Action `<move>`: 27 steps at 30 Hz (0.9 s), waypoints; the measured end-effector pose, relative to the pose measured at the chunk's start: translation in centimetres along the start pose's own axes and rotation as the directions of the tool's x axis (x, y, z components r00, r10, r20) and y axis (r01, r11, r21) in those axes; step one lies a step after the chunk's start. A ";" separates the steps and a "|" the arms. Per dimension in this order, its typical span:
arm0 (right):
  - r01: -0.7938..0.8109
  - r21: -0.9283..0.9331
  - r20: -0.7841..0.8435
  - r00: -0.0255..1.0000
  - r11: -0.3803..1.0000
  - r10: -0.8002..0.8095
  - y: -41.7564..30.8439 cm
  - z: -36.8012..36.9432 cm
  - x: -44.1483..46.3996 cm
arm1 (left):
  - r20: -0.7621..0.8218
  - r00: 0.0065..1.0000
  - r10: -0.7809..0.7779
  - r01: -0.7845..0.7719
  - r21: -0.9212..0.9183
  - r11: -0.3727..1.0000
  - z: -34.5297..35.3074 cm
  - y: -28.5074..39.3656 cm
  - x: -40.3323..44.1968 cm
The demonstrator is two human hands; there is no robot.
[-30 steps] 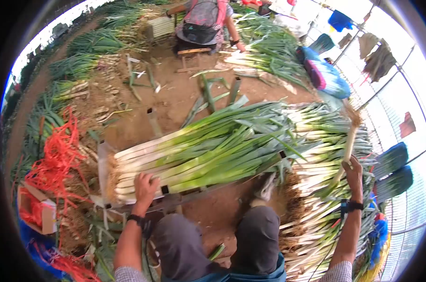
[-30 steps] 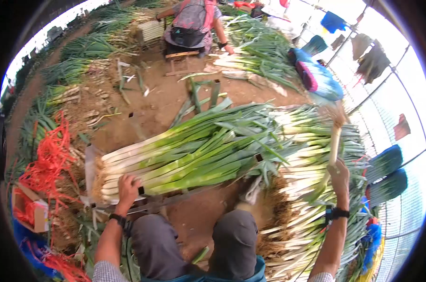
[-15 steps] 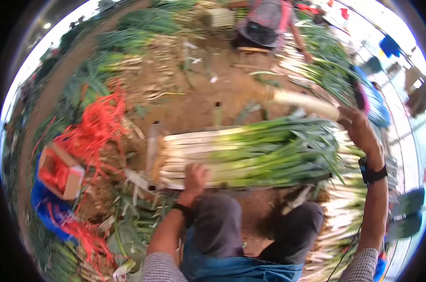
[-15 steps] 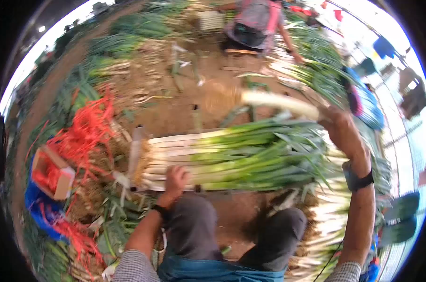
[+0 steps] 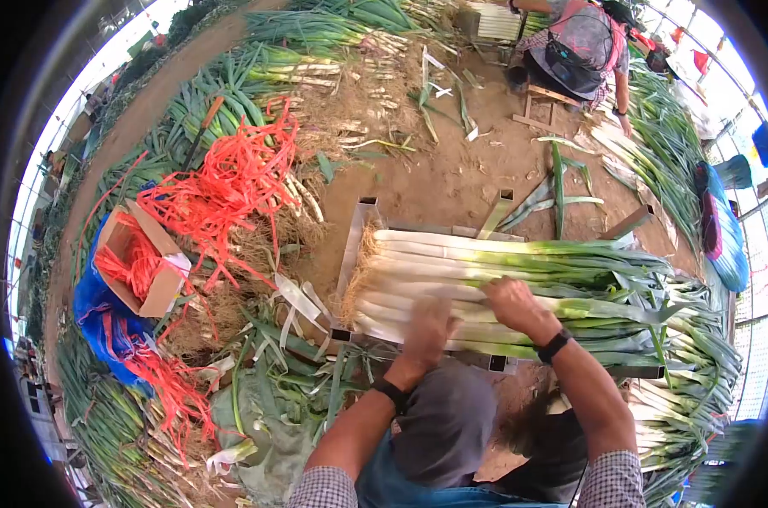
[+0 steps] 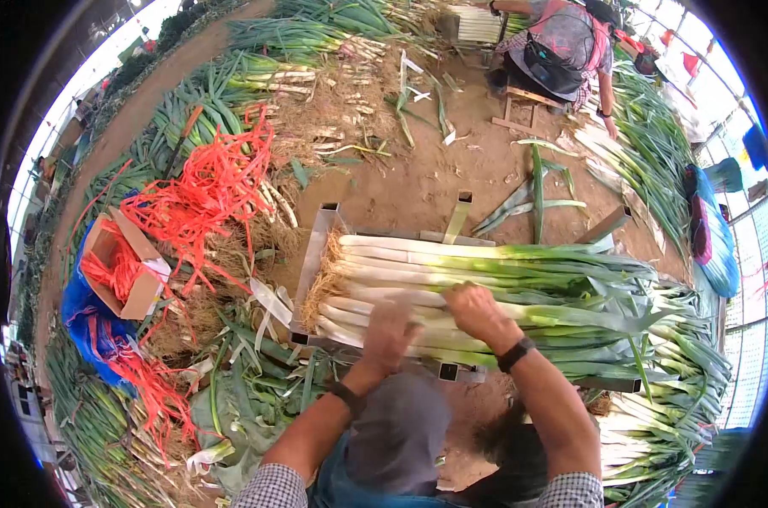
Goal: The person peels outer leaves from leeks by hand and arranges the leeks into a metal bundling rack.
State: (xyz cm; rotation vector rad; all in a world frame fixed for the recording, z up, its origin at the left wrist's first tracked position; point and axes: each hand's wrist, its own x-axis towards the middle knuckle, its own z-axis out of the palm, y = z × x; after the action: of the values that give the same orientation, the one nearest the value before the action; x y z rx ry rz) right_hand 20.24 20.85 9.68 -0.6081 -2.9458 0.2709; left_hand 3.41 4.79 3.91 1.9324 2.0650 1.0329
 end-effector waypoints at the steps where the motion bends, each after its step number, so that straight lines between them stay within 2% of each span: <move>1: 0.025 0.072 -0.017 1.000 0.997 -0.024 -0.1 1.3 0.4 | -0.039 0.998 0.038 -0.037 0.037 0.999 0.3 -0.2 -0.3; 2: 0.044 0.136 -0.037 0.999 0.990 -0.039 -0.2 2.7 0.9 | -0.078 0.993 0.084 -0.079 0.067 0.995 0.3 -0.8 -0.4; 3: 0.051 0.109 0.053 0.997 0.993 -0.057 -0.1 4.9 1.4 | -0.119 0.983 0.141 -0.132 0.081 0.988 0.7 -1.0 -0.2; 4: 0.035 0.070 0.149 0.988 0.997 -0.045 0.0 6.1 1.3 | -0.004 0.965 0.262 -0.259 0.155 0.953 -0.4 -1.2 0.5; 5: -0.036 0.066 0.168 0.985 0.997 0.025 -0.7 5.4 0.9 | 0.081 0.996 0.048 -0.055 0.092 0.994 0.0 -0.9 0.6; 6: -0.096 0.060 0.182 0.980 0.994 0.083 -1.2 4.7 0.9 | 0.179 0.979 -0.097 0.089 0.054 0.995 0.0 -1.1 1.1; 7: -0.096 0.129 0.073 0.994 0.987 0.088 -1.4 4.1 0.6 | 0.128 0.992 -0.002 -0.010 0.096 0.995 -0.3 -1.4 1.3; 8: -0.068 0.202 -0.049 0.996 0.977 0.080 -1.7 3.4 0.2 | 0.129 0.992 0.016 -0.026 0.077 0.997 0.0 -0.9 1.6; 9: -0.117 0.142 0.007 0.993 0.983 0.117 -2.1 0.7 -1.3 | 0.129 0.991 0.023 -0.033 0.075 0.997 -0.2 -0.8 1.7; 11: -0.122 -0.302 0.094 0.983 0.945 0.157 -0.3 -0.6 -4.8 | 0.142 0.990 0.021 -0.030 0.063 0.998 -0.5 -1.4 1.4; 13: -0.188 -0.193 0.053 0.978 0.963 0.202 1.8 -2.2 -8.3 | 0.191 0.981 -0.032 0.012 0.106 0.994 -1.0 -1.3 1.3; 14: -0.302 -0.148 -0.005 0.953 0.942 0.304 1.0 -4.3 -8.2 | 0.212 0.976 -0.043 0.021 0.106 0.994 -1.1 -1.2 1.5; 15: -0.224 -0.147 -0.101 0.972 0.963 0.210 2.0 -3.6 -8.8 | 0.217 0.974 -0.060 0.039 0.099 0.994 -1.2 -1.1 1.8; 18: -0.145 -0.235 -0.047 0.989 0.961 0.138 4.3 -3.9 -6.7 | 0.247 0.965 -0.089 0.072 0.077 0.994 -1.0 -1.1 1.8; 22: -0.108 -0.109 -0.055 0.993 0.988 0.102 5.2 -3.6 -7.0 | 0.231 0.972 -0.051 0.054 -0.007 0.998 -1.0 -1.9 2.7; 23: -0.088 -0.044 -0.181 0.980 0.995 0.079 4.7 -2.7 -7.5 | 0.243 0.969 -0.051 0.056 -0.017 0.998 -1.3 -1.7 2.8; 24: -0.095 -0.027 -0.168 0.982 0.995 0.089 4.1 -2.0 -8.2 | 0.258 0.965 -0.041 0.051 -0.031 0.998 -1.6 -1.3 2.9; 27: -0.119 -0.013 -0.155 0.981 0.993 0.116 3.6 -1.4 -9.6 | 0.279 0.959 -0.051 0.042 0.040 0.998 -1.0 -0.8 2.7</move>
State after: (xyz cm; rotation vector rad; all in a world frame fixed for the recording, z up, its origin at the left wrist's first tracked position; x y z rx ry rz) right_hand 30.61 20.44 9.52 -0.7708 -2.7729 0.1933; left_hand 1.78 6.90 5.18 1.9078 1.9694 0.6725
